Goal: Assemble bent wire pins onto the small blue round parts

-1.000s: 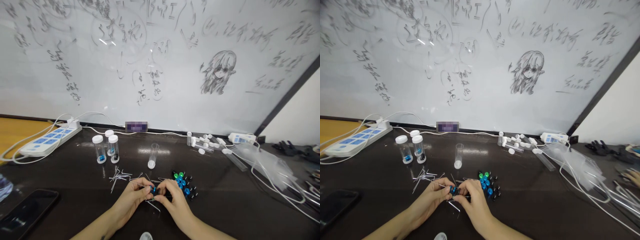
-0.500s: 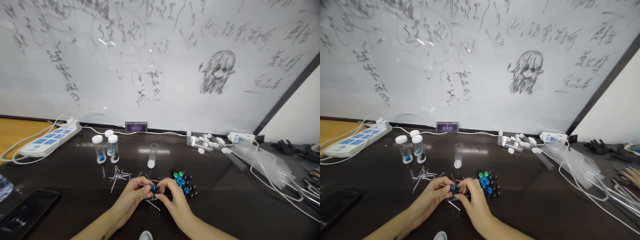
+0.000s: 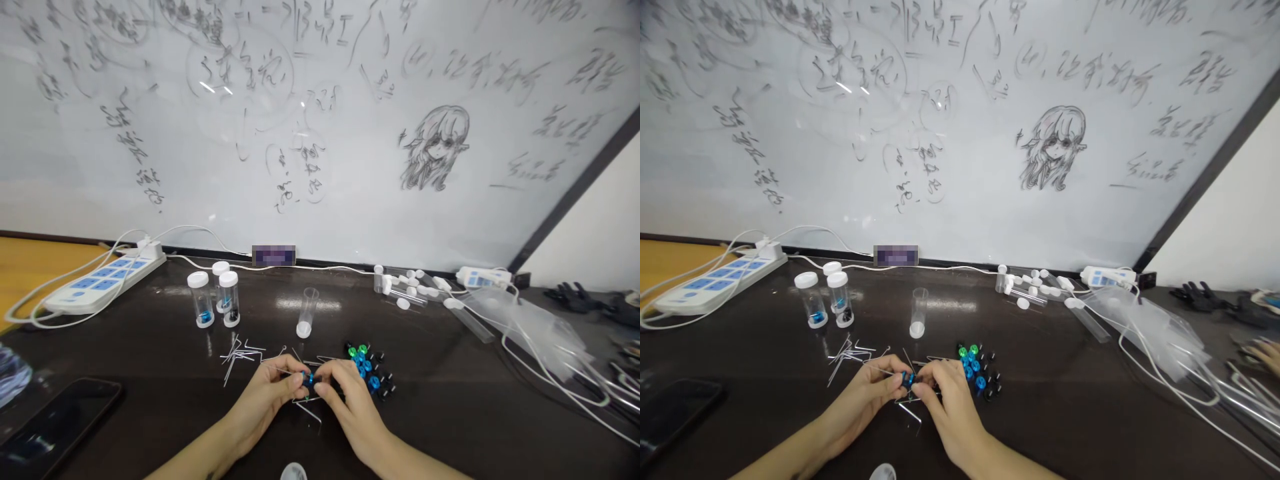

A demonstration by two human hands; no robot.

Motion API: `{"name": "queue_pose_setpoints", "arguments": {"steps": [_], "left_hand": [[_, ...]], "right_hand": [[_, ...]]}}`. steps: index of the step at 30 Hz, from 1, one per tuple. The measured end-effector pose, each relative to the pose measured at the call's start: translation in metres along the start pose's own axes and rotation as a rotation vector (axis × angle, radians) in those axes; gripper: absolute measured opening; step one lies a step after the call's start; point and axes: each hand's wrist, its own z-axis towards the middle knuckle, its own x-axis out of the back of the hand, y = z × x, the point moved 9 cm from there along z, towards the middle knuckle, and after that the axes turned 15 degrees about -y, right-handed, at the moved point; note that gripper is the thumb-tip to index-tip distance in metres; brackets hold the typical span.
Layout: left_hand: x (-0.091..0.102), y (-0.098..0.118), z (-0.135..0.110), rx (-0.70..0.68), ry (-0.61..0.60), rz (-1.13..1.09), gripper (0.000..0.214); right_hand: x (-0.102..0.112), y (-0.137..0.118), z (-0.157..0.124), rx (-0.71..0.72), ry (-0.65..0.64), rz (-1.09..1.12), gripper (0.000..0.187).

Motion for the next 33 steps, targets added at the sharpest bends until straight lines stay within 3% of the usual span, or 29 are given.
{"name": "queue_pose_setpoints", "arguments": {"steps": [5, 10, 14, 19, 23, 27, 31, 33], "left_hand": [[-0.0023, 0.0013, -0.0015, 0.002, -0.005, 0.013, 0.010], [0.0019, -0.0004, -0.0010, -0.006, -0.009, 0.012, 0.009], [0.0046, -0.0031, -0.0004, -0.007, -0.015, 0.010, 0.009], [0.0022, -0.0043, -0.0006, 0.006, -0.028, 0.003, 0.009], [0.0002, -0.0021, -0.0004, 0.013, -0.018, 0.025, 0.010], [0.0003, -0.0011, -0.0002, -0.002, -0.023, 0.035, 0.009], [0.0021, -0.0019, -0.0003, -0.014, -0.025, 0.040, 0.009], [0.0016, -0.0025, -0.0002, -0.007, -0.032, 0.032, 0.008]], "right_hand": [[-0.0034, -0.0066, 0.0032, 0.047, -0.053, -0.053, 0.029], [-0.0005, -0.0042, 0.0013, 0.059, -0.001, -0.038, 0.006], [0.0009, -0.0050, -0.0010, 0.103, 0.035, -0.041, 0.017], [0.0009, -0.0045, 0.0020, 0.075, 0.009, -0.031, 0.008], [-0.0015, -0.0053, 0.0050, 0.062, -0.033, -0.057, 0.028], [-0.0006, -0.0019, 0.0031, 0.048, -0.004, -0.026, 0.008], [-0.0001, 0.0000, 0.0001, 0.045, 0.022, -0.012, 0.014], [-0.0010, 0.0011, 0.0002, 0.030, 0.008, -0.007, 0.008]]}}
